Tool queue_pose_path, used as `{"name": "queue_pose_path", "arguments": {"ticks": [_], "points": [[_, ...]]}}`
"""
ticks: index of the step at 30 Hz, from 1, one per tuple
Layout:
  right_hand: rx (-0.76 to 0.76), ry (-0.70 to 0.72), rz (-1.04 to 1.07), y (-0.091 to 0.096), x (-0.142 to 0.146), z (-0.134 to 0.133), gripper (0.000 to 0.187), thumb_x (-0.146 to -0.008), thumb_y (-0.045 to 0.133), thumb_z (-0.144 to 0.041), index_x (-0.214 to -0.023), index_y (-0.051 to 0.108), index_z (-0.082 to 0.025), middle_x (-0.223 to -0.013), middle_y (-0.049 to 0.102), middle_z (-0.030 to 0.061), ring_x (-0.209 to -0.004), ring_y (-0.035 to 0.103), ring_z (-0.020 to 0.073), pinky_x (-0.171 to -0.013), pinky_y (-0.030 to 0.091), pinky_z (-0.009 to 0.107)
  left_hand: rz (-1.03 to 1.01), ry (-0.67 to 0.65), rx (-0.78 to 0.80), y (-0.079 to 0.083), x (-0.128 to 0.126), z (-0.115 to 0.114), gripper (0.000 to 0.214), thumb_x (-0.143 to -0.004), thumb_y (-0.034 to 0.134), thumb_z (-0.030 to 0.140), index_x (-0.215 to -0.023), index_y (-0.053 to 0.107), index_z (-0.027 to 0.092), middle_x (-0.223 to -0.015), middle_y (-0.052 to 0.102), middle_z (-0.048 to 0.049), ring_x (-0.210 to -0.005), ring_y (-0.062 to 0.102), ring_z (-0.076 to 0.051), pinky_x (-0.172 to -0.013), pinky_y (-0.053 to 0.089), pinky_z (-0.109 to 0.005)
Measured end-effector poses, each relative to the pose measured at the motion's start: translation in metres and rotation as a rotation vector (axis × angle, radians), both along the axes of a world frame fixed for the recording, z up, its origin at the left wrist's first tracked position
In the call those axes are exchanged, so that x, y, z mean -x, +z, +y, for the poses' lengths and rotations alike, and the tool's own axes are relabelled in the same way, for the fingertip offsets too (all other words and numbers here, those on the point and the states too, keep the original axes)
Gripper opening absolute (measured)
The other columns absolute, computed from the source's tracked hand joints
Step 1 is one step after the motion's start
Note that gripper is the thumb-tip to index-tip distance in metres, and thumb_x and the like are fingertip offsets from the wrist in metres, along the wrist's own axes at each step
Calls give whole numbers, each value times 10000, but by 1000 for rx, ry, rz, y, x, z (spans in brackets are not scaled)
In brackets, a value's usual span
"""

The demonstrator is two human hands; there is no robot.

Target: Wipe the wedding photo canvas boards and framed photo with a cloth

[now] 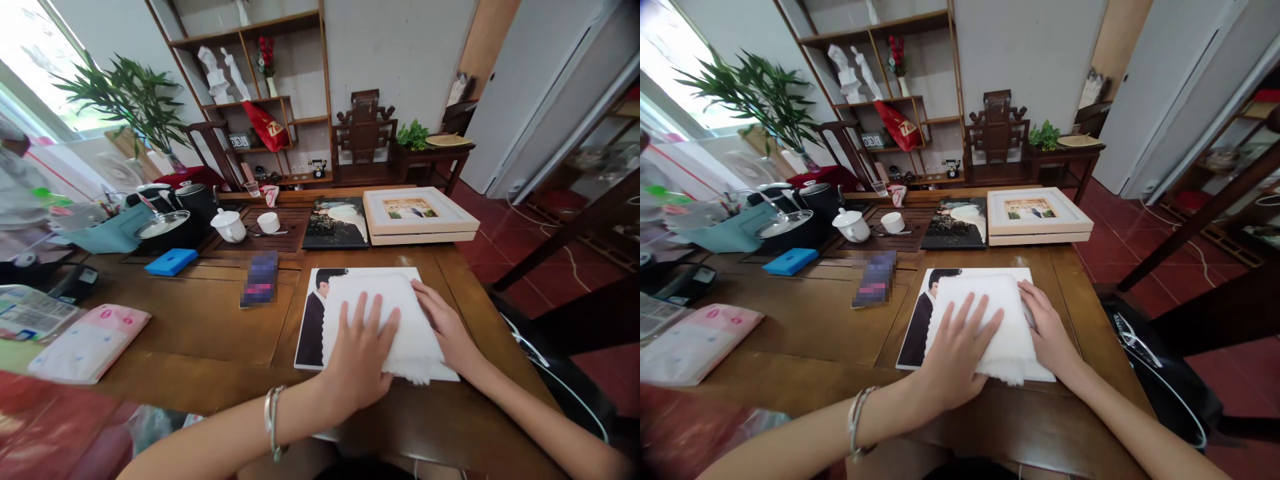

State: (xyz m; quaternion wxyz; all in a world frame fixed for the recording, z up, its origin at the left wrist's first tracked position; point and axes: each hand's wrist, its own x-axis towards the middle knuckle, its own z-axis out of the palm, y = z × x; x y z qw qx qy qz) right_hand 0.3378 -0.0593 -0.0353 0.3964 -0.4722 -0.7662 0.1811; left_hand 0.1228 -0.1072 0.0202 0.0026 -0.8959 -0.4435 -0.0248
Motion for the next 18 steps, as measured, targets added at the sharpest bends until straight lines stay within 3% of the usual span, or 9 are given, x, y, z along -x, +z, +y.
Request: {"name": "queue_pose_path", "arguments": {"ticks": [5,9,12,18], "points": [[-36,-35,6,-6,0,1,543,-811,479,-172,-1345,542,-243,-1403,519,121,-1317,476,309,-1085,396,536,0,62,-77,-3,-14,40,905,-811,643,490,-1542,218,167,-1598,223,-210,-1457,190,-449,-1114,231,-665],[-30,-58,-7,-6,1,2,506,-841,457,-170,-1335,537,-246,-1397,518,119,-1309,482,296,-1087,393,542,-6,88,-93,-4,-14,49,874,-816,654,428,-1536,236,161,-1590,248,-211,-1452,215,-442,-1113,247,-658],[-23,-17,-26,-2,1,2,536,-819,456,-140,-1342,530,-229,-1415,502,131,-1336,455,294,-1102,373,545,17,99,-71,-1,-9,30,896,-809,665,418,-1539,225,144,-1591,227,-230,-1451,203,-457,-1113,248,-663],[-20,-62,-52,2,4,1,378,-921,428,-233,-1269,574,-220,-1387,533,139,-1327,470,281,-1096,386,538,-3,-14,12,-3,9,-38,1017,-776,645,488,-1566,102,150,-1623,75,-219,-1473,21,-473,-1125,161,-702]]}}
